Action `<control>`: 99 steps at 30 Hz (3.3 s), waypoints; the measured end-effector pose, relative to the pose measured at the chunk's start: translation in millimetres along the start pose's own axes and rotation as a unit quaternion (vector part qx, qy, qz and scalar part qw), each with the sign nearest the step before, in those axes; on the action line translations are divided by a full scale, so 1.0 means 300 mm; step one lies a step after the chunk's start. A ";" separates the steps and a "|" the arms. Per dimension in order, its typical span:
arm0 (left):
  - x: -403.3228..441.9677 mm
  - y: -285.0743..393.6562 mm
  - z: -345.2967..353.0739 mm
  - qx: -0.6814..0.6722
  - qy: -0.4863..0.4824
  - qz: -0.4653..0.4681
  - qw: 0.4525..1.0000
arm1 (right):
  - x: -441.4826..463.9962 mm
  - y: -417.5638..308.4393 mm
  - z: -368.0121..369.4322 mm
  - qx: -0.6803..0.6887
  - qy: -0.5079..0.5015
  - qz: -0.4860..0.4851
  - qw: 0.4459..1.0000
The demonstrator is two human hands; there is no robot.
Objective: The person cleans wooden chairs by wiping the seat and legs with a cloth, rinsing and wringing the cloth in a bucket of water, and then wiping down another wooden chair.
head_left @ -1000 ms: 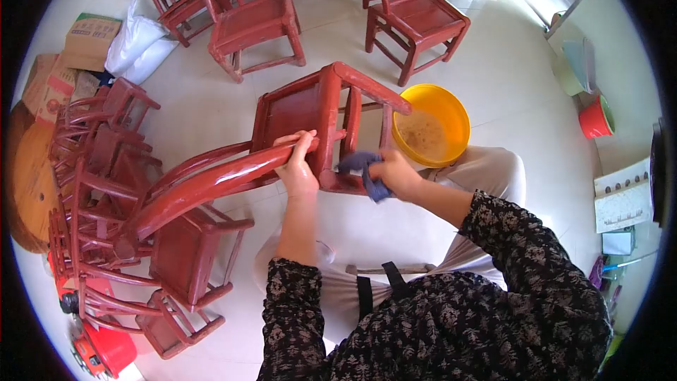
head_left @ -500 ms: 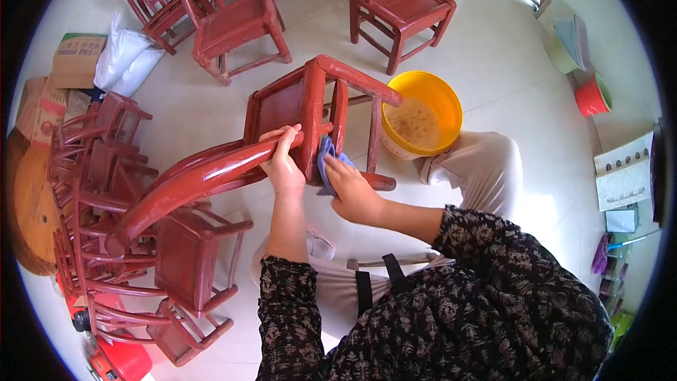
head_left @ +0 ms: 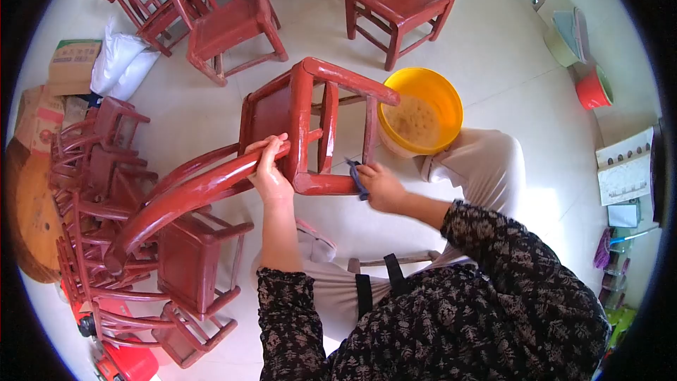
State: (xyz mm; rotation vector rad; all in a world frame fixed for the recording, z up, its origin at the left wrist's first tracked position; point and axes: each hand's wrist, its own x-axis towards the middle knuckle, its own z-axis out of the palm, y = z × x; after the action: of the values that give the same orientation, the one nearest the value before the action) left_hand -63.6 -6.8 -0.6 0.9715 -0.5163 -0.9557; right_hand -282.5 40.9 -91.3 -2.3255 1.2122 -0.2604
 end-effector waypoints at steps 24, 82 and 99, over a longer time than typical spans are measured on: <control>-0.004 0.013 -0.033 0.013 -0.044 -0.005 0.999 | 0.038 0.191 -0.107 -0.197 0.042 -0.273 0.941; -0.014 0.004 -0.037 -0.012 -0.042 0.013 0.999 | 0.325 -0.134 -0.222 0.400 0.127 0.311 0.853; -0.049 0.022 -0.043 0.002 -0.010 0.005 1.000 | 0.249 0.086 -0.346 0.301 0.353 0.245 0.851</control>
State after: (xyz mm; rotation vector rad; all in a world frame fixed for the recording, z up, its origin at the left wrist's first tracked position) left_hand -58.5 13.2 -0.7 0.9628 -0.5385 -0.9573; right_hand -297.4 -67.4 -20.1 -1.3268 1.6903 -1.1887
